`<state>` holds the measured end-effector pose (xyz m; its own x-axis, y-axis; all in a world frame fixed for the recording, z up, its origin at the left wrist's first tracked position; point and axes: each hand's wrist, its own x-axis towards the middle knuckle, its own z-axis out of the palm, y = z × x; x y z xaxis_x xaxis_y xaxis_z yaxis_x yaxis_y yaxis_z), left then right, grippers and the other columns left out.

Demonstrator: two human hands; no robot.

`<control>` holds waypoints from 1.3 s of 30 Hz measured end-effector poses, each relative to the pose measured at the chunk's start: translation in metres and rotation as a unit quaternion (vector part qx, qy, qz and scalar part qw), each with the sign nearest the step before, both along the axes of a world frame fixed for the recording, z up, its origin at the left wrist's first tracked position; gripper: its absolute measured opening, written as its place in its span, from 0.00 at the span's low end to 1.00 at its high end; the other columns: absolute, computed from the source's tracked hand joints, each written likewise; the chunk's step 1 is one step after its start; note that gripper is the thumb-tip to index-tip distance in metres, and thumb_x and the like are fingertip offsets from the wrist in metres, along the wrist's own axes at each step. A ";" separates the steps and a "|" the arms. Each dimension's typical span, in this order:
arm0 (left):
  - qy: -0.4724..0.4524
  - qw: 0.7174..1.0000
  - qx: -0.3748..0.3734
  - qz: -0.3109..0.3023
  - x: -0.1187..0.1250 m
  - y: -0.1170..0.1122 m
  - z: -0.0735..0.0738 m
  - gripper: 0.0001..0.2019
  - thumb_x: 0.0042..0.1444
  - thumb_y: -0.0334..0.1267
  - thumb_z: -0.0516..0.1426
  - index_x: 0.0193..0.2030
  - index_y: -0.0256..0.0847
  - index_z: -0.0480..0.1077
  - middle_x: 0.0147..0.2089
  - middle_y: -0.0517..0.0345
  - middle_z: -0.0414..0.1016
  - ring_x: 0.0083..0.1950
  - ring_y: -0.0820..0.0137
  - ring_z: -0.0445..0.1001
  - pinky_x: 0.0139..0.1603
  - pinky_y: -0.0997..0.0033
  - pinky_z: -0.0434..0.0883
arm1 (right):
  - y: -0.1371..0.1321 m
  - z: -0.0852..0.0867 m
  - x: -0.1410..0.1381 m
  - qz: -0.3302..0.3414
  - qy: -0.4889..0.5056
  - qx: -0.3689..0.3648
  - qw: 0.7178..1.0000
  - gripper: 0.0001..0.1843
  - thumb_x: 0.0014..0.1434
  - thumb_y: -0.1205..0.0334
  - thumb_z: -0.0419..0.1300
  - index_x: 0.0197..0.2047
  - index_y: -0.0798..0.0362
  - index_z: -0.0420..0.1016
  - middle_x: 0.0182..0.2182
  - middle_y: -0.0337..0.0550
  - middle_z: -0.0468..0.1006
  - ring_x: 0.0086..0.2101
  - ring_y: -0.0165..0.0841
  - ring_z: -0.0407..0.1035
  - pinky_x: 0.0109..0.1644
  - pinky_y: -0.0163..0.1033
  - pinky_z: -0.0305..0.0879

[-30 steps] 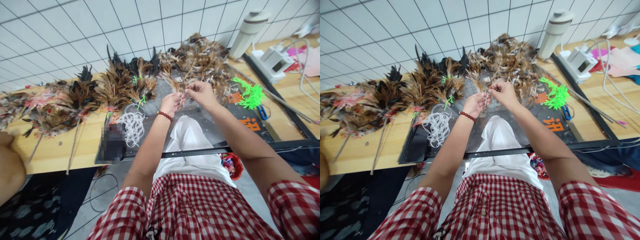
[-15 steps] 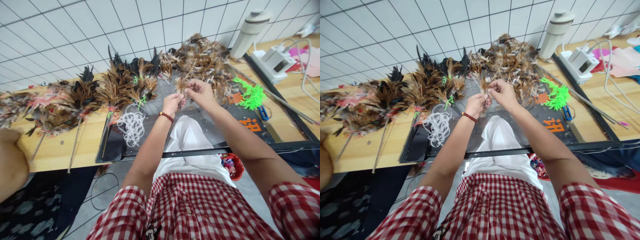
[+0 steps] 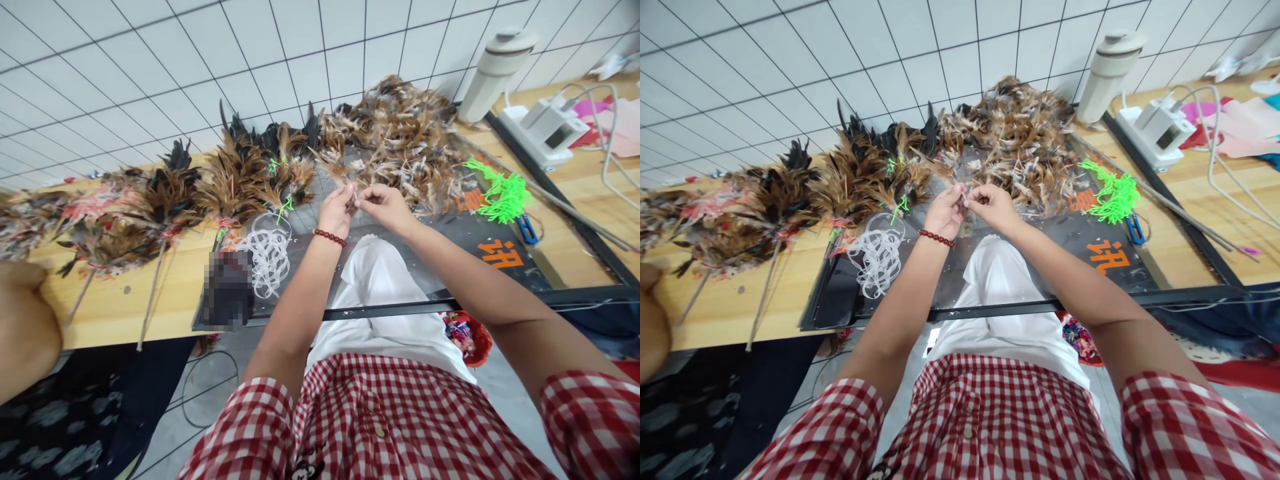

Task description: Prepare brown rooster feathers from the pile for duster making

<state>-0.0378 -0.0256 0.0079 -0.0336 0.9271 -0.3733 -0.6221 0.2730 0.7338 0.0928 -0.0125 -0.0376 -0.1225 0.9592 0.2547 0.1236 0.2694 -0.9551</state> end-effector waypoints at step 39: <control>0.255 0.910 0.094 -0.313 0.001 -0.012 -0.005 0.10 0.57 0.26 0.67 0.26 0.33 0.77 0.21 0.59 0.76 0.21 0.79 0.71 0.26 0.79 0.69 | 0.010 0.011 0.045 -0.033 -0.339 0.191 0.920 0.29 0.62 0.58 0.65 0.66 0.47 0.73 0.54 0.50 0.80 0.52 0.50 0.77 0.54 0.51 0.72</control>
<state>-0.0365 -0.0379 0.0027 0.3976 0.8703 -0.2908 0.0470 0.2971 0.9537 0.1382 -0.0024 -0.0267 -0.3234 0.8264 0.4610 0.6846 0.5407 -0.4889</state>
